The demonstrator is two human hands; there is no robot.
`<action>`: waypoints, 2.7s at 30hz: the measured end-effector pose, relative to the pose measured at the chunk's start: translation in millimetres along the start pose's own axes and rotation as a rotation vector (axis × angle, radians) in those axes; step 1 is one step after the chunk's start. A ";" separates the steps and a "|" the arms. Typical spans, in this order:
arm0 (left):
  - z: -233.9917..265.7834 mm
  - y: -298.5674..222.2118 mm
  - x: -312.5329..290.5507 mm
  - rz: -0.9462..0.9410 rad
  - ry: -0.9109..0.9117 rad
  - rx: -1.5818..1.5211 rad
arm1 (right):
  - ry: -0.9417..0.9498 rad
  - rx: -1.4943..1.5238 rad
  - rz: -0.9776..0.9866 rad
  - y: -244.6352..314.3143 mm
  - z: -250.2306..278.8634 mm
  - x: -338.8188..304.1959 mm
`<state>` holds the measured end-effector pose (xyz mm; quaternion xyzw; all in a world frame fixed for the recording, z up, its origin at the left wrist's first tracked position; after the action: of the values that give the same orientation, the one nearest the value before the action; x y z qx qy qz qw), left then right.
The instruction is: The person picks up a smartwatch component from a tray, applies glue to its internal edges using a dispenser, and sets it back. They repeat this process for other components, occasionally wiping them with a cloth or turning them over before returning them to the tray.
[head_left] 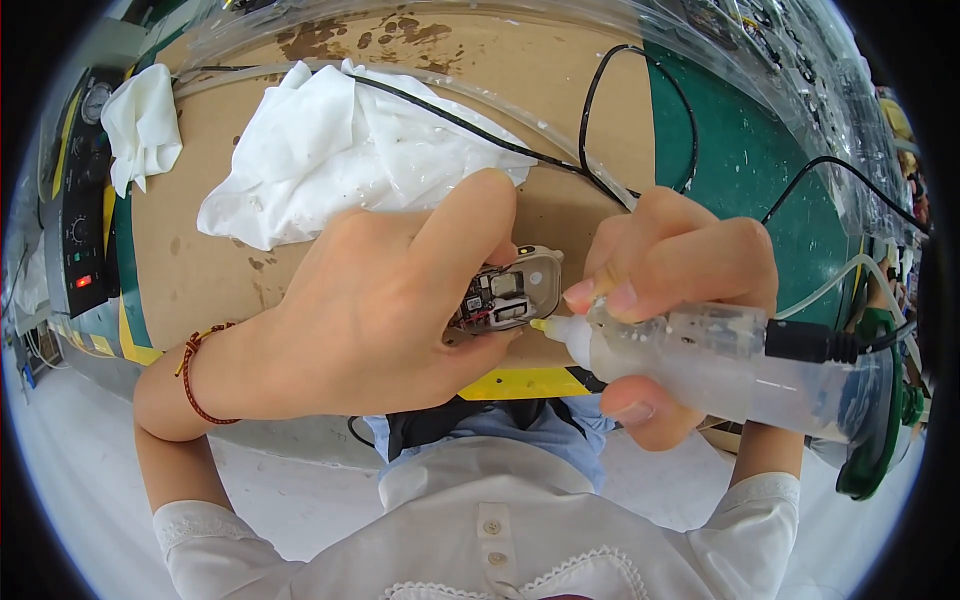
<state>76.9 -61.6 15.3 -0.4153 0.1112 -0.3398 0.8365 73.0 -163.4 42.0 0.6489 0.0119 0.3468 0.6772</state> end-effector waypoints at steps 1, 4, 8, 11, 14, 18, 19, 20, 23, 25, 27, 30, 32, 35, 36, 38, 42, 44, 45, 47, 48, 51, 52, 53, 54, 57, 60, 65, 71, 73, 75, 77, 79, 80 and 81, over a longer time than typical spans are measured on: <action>-0.2 0.5 -0.4 0.004 0.001 -0.001 | 0.000 0.002 0.001 -0.8 -0.3 0.0; -0.9 0.6 0.1 0.007 -0.001 -0.007 | -0.016 -0.023 0.030 2.5 0.7 0.2; 0.1 -1.3 0.9 -0.012 -0.014 0.005 | -0.001 0.017 0.048 1.5 -2.4 2.4; 0.9 -1.9 1.2 -0.019 -0.024 0.010 | -0.012 0.020 0.062 2.8 -1.5 2.3; 0.9 -2.1 1.4 -0.021 -0.026 -0.001 | -0.022 0.003 0.023 2.5 0.1 1.5; 1.4 -1.0 1.8 -0.008 -0.018 -0.005 | -0.020 -0.010 0.012 0.0 1.6 2.4; 1.2 -0.4 1.9 -0.002 -0.011 -0.005 | -0.020 -0.010 0.012 0.2 2.0 2.3; 1.3 -0.6 1.8 -0.002 -0.012 -0.004 | -0.020 -0.013 0.004 0.5 2.5 1.8; 1.2 -0.5 1.2 0.004 -0.007 0.003 | -0.028 -0.017 0.015 1.4 3.0 1.5; 0.8 -0.7 0.6 0.008 -0.007 -0.005 | -0.035 -0.017 0.033 2.0 3.1 0.8; 0.5 -3.1 0.8 -0.006 -0.013 -0.003 | -0.028 -0.016 0.045 3.7 1.9 -0.3; -0.9 -3.2 0.1 -0.016 -0.017 -0.002 | -0.012 -0.019 0.032 3.2 -0.2 0.1; -2.5 -0.8 0.2 -0.015 -0.014 -0.006 | -0.009 -0.020 0.003 -0.1 -0.3 -1.0; -1.5 -0.3 0.8 -0.015 -0.023 -0.001 | 0.005 -0.015 -0.033 -2.3 0.7 0.3; 0.4 -3.6 0.6 -0.014 -0.025 -0.002 | 0.017 -0.009 -0.040 0.9 0.8 1.6; 2.3 -4.9 1.4 -0.010 -0.026 -0.004 | 0.020 -0.017 -0.038 2.9 2.4 4.1; 3.2 -2.4 4.5 -0.022 -0.037 0.017 | -0.017 -0.026 -0.056 -0.9 5.0 4.0; 3.4 -1.9 4.3 -0.025 -0.045 0.026 | -0.009 -0.032 -0.062 -1.3 4.7 3.2; 3.3 -1.9 3.7 -0.030 -0.043 0.037 | -0.001 -0.035 -0.067 -2.4 3.6 2.8; 2.9 -2.6 2.7 -0.037 -0.041 0.048 | 0.009 -0.038 -0.048 -1.7 3.0 3.5; 2.4 -2.6 2.4 -0.032 -0.041 0.048 | 0.020 -0.045 -0.030 0.3 2.4 3.5; 2.0 -3.4 1.9 -0.026 -0.041 0.050 | -0.003 -0.025 -0.019 1.7 3.8 1.6; 2.2 -3.7 2.0 -0.026 -0.042 0.053 | -0.003 -0.026 -0.018 1.8 4.0 1.8; 1.9 -3.5 1.8 -0.025 -0.042 0.053 | 0.001 -0.020 -0.007 2.2 3.8 2.0; 2.0 -3.7 1.7 -0.028 -0.044 0.056 | 0.006 -0.015 0.004 2.8 3.4 2.0; 2.1 -3.9 1.5 -0.031 -0.042 0.062 | 0.026 -0.018 -0.032 1.0 2.7 2.5; 1.4 -3.7 1.9 -0.024 -0.035 0.056 | 0.025 -0.034 -0.031 1.5 4.3 2.7; 1.5 -2.4 1.9 -0.009 -0.031 0.047 | -0.030 0.000 0.010 1.8 3.5 1.7; 1.3 -2.1 1.8 -0.014 -0.034 0.018 | -0.010 -0.010 -0.032 -0.3 2.6 2.3; 0.4 -1.0 1.7 0.001 -0.016 -0.016 | -0.007 -0.013 -0.041 -0.2 2.4 2.0; -0.2 -0.8 1.4 0.005 -0.018 -0.013 | 0.020 -0.013 -0.095 -3.3 1.2 1.6; -0.6 -0.8 1.3 0.006 -0.020 -0.011 | 0.019 0.000 -0.080 -3.2 0.6 1.7; -1.8 -0.6 1.2 0.010 -0.012 -0.015 | 0.017 0.010 -0.066 -1.6 0.8 1.2; -1.8 -0.3 0.9 0.011 -0.012 -0.015 | 0.013 0.021 -0.078 -2.6 1.0 0.9; -2.1 -0.3 0.7 0.008 -0.011 -0.021 | 0.009 0.032 -0.089 -3.8 1.0 0.5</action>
<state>76.3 -63.5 14.3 -0.4253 0.1119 -0.3328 0.8341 75.6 -163.8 39.0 0.6569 0.0496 0.3189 0.6814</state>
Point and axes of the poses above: each hand's wrist, its own x-axis towards the middle knuckle, its own z-axis out of the back of the hand, y = z × x, the point moved 9 cm from there along x, towards the middle knuckle, and after that the axes turned 4 degrees about -z, right-handed, at the moved point
